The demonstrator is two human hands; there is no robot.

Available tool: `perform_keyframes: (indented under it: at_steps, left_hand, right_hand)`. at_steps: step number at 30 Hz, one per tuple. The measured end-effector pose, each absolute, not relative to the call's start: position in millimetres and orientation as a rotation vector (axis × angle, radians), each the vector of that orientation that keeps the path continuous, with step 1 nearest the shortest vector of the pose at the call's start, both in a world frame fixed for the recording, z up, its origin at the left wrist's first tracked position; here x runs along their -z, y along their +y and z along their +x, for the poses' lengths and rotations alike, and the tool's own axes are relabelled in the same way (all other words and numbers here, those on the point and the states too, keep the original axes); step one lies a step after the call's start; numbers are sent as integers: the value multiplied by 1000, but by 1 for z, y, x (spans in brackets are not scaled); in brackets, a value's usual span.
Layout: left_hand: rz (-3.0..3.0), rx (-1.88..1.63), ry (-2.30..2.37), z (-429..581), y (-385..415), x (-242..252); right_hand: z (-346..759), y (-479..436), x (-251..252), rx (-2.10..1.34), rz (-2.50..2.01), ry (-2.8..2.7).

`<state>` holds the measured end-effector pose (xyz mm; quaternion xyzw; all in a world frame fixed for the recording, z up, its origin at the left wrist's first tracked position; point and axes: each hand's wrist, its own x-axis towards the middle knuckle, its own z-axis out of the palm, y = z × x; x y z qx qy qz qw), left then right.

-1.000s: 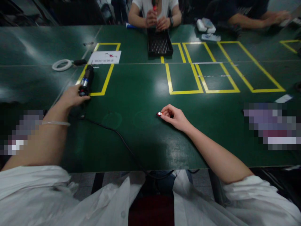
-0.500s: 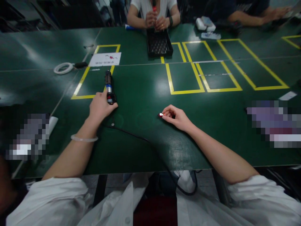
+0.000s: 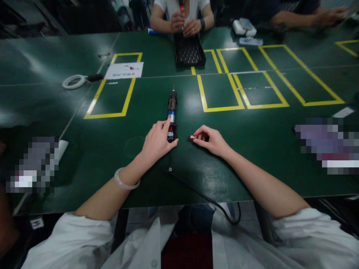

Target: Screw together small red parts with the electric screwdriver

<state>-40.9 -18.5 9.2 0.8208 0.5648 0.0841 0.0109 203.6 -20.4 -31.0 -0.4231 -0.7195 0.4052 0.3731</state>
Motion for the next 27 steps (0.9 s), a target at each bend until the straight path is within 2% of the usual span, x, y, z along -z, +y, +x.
perform_keyframes:
  at_steps: [10, 27]
  left_hand:
    - [2588, -357, 1587, -15, -43, -7]
    - [2417, -300, 1616, -6, -47, -8]
  right_hand:
    - [200, -22, 30, -884, -1044, -1927]
    - [199, -27, 25, -773, -981, -2040]
